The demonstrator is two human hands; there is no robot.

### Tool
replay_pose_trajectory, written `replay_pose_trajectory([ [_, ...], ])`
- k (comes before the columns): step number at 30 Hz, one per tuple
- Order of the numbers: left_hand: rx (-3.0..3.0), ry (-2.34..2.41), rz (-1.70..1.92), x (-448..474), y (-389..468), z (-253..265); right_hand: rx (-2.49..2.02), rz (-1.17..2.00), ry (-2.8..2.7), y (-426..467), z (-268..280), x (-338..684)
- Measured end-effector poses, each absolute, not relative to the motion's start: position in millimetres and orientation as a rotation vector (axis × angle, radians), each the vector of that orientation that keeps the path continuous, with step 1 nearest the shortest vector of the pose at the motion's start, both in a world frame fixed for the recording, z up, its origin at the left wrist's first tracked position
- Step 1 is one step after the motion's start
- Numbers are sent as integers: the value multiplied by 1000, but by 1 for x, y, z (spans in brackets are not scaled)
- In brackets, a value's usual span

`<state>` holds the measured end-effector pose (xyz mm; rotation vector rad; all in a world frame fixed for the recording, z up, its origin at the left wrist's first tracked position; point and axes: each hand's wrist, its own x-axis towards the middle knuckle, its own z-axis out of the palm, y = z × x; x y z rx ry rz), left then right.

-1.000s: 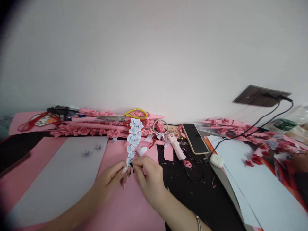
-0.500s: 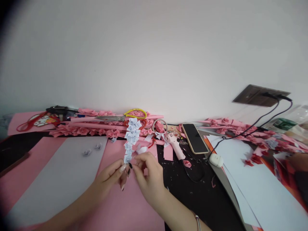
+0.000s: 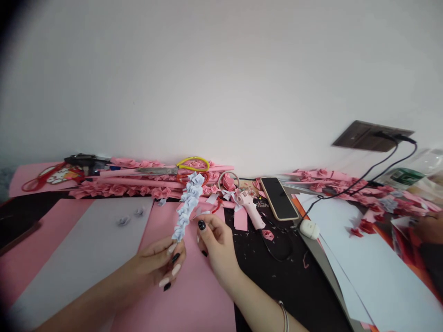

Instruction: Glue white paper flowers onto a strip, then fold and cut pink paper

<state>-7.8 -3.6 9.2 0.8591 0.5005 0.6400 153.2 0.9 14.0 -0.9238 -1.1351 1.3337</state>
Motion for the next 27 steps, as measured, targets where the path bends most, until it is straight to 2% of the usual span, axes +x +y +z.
replay_pose_trajectory([
  [4, 1041, 535, 564, -6, -4, 8, -758, 1614, -932, 4, 13, 153],
  [9, 1171, 571, 529, -5, -4, 2, -738, 1745, -829, 5, 12, 155],
  [27, 1289, 723, 551, -4, -5, 0, -887, 1635, -875, 8, 6, 154],
])
